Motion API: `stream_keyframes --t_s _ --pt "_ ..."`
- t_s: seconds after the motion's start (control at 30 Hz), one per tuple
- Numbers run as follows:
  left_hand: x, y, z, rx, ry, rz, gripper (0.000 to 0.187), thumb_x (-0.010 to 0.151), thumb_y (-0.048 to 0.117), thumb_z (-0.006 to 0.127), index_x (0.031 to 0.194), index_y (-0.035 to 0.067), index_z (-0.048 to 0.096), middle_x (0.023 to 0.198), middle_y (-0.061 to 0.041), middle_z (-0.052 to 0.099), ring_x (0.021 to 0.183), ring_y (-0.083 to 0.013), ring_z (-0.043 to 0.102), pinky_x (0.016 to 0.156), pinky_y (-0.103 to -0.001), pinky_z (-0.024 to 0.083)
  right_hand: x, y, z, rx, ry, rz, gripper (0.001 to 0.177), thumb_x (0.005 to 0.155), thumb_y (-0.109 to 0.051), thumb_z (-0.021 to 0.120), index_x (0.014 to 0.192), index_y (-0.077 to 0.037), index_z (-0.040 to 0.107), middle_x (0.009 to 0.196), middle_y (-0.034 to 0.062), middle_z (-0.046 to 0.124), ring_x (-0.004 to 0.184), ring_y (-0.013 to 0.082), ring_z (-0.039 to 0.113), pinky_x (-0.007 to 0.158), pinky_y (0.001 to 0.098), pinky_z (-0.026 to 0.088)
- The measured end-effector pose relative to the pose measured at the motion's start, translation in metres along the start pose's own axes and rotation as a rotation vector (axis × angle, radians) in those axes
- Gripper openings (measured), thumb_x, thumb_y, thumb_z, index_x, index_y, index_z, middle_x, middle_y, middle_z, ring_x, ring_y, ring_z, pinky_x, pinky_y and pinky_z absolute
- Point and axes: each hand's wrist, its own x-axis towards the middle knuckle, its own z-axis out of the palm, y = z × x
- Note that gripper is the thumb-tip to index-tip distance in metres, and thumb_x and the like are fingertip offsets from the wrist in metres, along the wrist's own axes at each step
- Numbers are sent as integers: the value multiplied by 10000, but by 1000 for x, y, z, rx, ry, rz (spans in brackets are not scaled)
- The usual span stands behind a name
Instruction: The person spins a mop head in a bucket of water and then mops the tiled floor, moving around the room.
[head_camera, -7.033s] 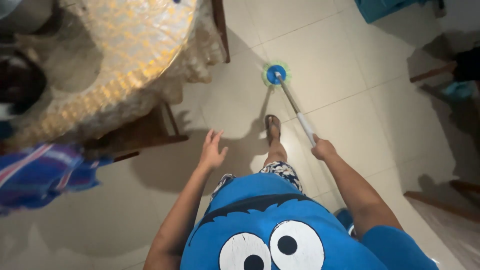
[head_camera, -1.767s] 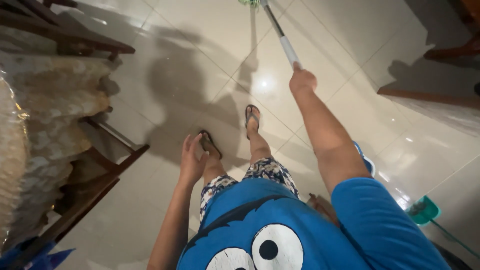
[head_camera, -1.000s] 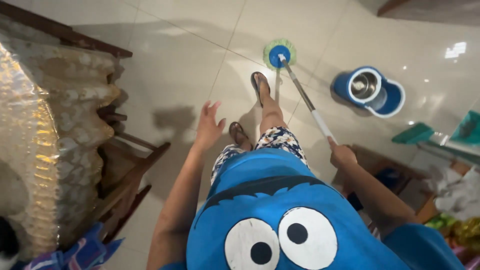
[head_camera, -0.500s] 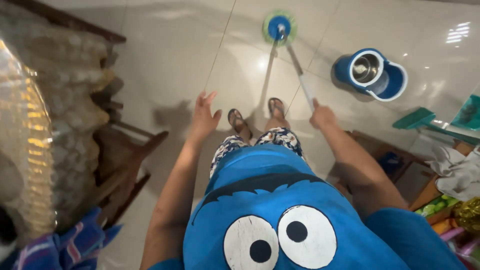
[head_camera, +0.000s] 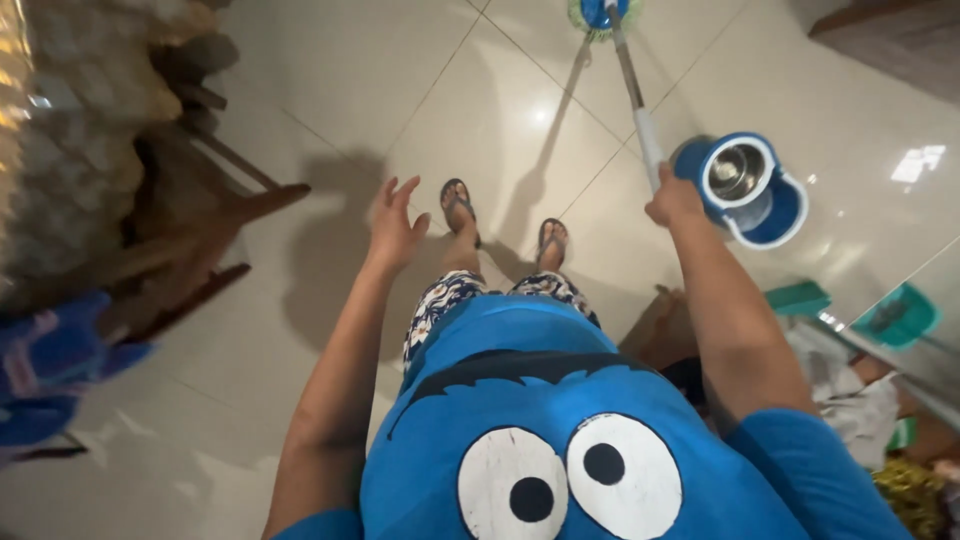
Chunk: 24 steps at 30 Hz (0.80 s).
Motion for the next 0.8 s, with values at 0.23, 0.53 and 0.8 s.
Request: stream_keyframes --t_s 0.23,0.53,0.8 --pt "-32 51 98 -1 28 74 636 865 100 733 1468 203 557 1582 -253 403 1439 -423 436 1186 -469 423 -44 96 51 -38 27 -94 917 794 -118 691 1620 -131 294 1294 306 634 1188 441 633 1026 488 498" --pt "-75 97 173 10 46 169 685 839 128 786 1471 157 524 1547 -288 389 1424 -480 376 1176 -522 326 -129 140 76 -155 -88 -191 960 815 -119 653 1669 -205 221 1118 267 719 1045 411 705 930 503 552" --pt "-119 73 158 -24 99 41 662 832 109 779 1445 140 533 1539 -309 368 1413 -494 382 1148 -524 347 -143 186 146 79 -78 -233 771 899 -107 618 1623 -259 399 1159 283 712 1051 407 716 967 476 540"
